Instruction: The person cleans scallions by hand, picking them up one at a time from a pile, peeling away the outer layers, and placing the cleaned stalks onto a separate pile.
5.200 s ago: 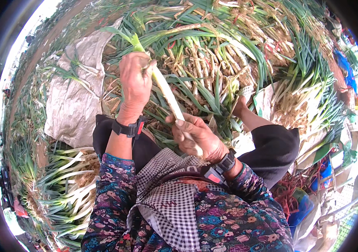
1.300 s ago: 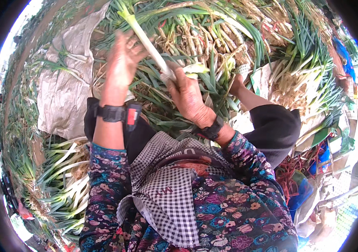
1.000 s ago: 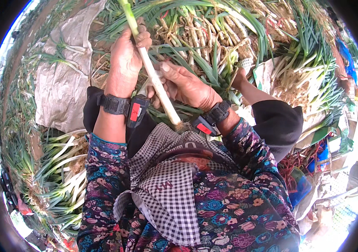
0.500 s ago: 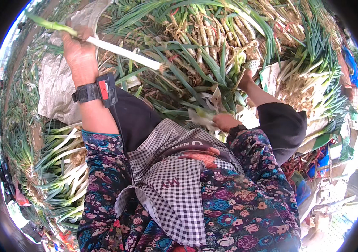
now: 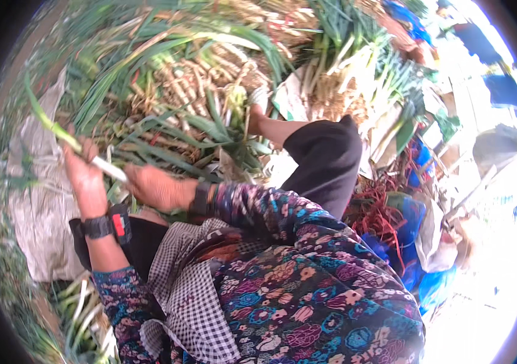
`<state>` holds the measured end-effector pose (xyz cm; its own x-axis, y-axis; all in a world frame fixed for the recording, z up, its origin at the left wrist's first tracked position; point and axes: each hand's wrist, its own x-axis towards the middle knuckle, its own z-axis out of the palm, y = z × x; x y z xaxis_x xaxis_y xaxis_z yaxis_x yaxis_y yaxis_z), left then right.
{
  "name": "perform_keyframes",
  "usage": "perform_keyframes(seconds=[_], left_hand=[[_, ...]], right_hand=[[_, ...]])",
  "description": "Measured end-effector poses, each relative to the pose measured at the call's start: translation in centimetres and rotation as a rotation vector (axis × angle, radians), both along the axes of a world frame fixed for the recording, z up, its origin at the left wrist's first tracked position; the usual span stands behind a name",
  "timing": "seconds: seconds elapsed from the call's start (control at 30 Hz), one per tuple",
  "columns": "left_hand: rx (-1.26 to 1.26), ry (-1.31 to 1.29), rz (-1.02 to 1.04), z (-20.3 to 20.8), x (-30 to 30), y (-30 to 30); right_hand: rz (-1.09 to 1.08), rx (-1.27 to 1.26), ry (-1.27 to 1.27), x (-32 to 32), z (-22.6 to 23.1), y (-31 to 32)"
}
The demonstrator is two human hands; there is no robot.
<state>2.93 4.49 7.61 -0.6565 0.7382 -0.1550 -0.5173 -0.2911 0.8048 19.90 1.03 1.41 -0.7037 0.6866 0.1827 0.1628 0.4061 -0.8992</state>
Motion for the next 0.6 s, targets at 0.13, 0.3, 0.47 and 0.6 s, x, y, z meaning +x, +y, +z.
perform_keyframes(seconds=[0.13,0.3,0.47,0.6], left_hand=[[0.051,0.041,-0.082,-1.0,-7.0,-0.4],[-0.08,0.005,0.147,-2.0,-3.8,1.1],[0.09,-0.093,-0.617,-6.0,6.5,2.1],[-0.003,0.364,-0.726,-2.4,7.4,3.6]], right_hand=[[0.311,0.062,-0.347,7.2,-3.4,-2.2],[-0.082,-0.067,-0.164,9.8,-3.8,1.0],[-0.033,-0.762,0.296,9.9,-1.2,0.0],[-0.627,-0.278,0.042,17.1,0.0,3.3]])
